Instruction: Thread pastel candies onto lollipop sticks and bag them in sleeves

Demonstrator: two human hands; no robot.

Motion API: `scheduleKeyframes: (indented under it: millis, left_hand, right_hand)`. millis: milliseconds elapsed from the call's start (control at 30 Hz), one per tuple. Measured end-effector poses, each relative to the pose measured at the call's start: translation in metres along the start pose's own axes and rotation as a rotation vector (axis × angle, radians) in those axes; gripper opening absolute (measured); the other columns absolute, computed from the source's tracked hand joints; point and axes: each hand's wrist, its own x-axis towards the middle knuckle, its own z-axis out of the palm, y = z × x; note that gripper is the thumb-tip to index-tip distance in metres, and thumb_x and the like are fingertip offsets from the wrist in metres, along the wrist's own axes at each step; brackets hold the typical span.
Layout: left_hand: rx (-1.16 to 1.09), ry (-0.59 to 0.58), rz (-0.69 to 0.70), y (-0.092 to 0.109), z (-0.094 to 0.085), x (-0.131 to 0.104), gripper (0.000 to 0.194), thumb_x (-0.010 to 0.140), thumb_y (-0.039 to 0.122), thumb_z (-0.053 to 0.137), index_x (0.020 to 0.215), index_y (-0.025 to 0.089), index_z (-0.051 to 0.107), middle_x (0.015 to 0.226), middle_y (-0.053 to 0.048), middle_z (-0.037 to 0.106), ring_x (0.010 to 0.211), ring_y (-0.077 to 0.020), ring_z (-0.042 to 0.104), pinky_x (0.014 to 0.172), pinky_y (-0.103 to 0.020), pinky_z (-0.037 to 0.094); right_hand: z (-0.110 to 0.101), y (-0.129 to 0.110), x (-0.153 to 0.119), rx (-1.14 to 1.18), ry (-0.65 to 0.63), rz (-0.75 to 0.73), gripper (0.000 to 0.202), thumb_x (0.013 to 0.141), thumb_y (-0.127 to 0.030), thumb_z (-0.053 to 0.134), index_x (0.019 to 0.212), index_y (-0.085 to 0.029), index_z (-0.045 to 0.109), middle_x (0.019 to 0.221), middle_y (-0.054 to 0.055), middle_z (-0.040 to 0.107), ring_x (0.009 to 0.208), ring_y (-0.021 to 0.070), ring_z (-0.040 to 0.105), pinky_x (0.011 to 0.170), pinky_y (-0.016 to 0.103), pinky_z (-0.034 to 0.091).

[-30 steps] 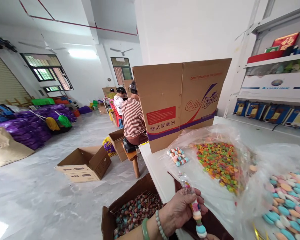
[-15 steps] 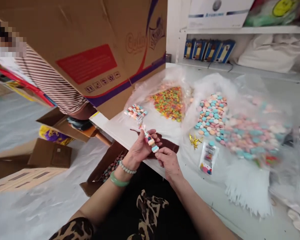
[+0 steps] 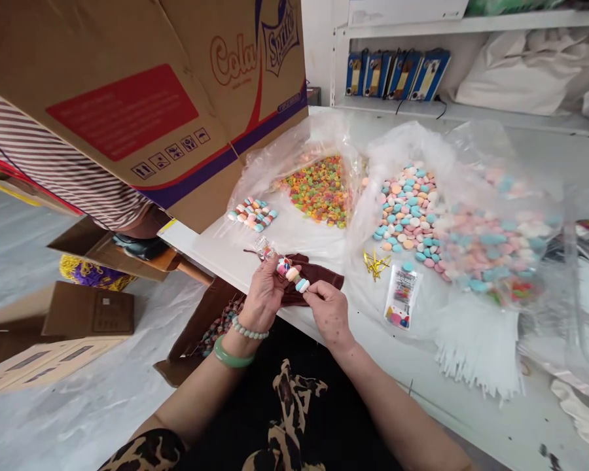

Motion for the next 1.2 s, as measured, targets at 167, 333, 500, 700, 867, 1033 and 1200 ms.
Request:
scheduleKeyframes:
  millis: [167,333,500,700,867,1033,1200]
  left_hand:
    - [0.056,-0.015,0.021,-0.009,0.004,-0.006,0.034,0.071,0.040,0.077,0.084,0.014,0.059,0.071,0.000,0.064,0.063,-0.0131,0.063,0.067,-0.031,0.055]
    - [0.093,-0.059,-0.007,-0.011,-0.003,-0.004,0.032,0.069,0.038,0.079,0.079,0.013,0.062,0.075,-0.002,0.064,0.069,-0.0127,0.063,0.070,-0.028,0.054]
    - [0.037,-0.038,-0.099,-0.013,-0.010,0.002,0.028,0.065,0.030,0.082,0.076,0.014,0.062,0.072,0.000,0.062,0.074,-0.0159,0.065,0.074,-0.030,0.055]
    - [-0.014,0.002,-0.072,-0.016,-0.007,0.000,0.028,0.069,0.032,0.079,0.080,0.015,0.060,0.074,0.000,0.062,0.070,-0.0148,0.065,0.079,-0.038,0.057]
    - [0.093,-0.091,-0.039,-0.022,-0.003,-0.008,0.030,0.069,0.032,0.080,0.083,0.013,0.061,0.074,-0.001,0.064,0.066,-0.0130,0.063,0.080,-0.038,0.056]
    - [0.139,-0.152,-0.106,-0.019,-0.007,-0.005,0.029,0.073,0.036,0.077,0.083,0.014,0.061,0.077,-0.003,0.065,0.070,-0.0146,0.064,0.078,-0.039,0.057]
    - [0.071,-0.118,-0.175,-0.006,-0.011,0.007,0.029,0.077,0.039,0.073,0.090,0.015,0.063,0.086,-0.007,0.069,0.080,-0.0200,0.068,0.079,-0.039,0.057]
  right_hand:
    - [-0.002,0.010,-0.004,-0.496,0.116,-0.310,0.018,0.087,-0.021,0.054,0.071,-0.021,0.062,0.072,0.000,0.060,0.068,0.0136,0.052,0.063,0.026,0.032]
    - [-0.002,0.019,-0.003,-0.763,0.211,-0.491,0.026,0.092,-0.017,0.047,0.070,-0.019,0.060,0.068,0.000,0.058,0.063,0.0118,0.051,0.057,0.028,0.026]
    - [0.004,0.017,-0.009,-0.891,0.268,-0.615,0.030,0.093,-0.014,0.045,0.066,-0.019,0.056,0.065,0.001,0.056,0.062,0.0118,0.049,0.057,0.029,0.025]
    - [0.008,0.014,-0.013,-0.911,0.262,-0.641,0.028,0.091,-0.013,0.047,0.065,-0.018,0.057,0.064,0.001,0.056,0.062,0.0123,0.049,0.058,0.029,0.027]
    - [0.004,0.015,-0.009,-0.694,0.183,-0.464,0.024,0.091,-0.017,0.046,0.073,-0.018,0.062,0.070,0.002,0.060,0.066,0.0131,0.053,0.060,0.027,0.030]
    - [-0.002,0.016,-0.001,-0.175,0.000,-0.080,0.016,0.081,-0.029,0.056,0.070,-0.020,0.062,0.066,-0.001,0.057,0.065,0.0140,0.051,0.062,0.026,0.036]
    - [-0.003,0.018,0.002,0.221,-0.119,0.223,0.019,0.072,-0.039,0.062,0.069,-0.020,0.062,0.053,-0.005,0.047,0.046,0.0093,0.035,0.045,0.025,0.025]
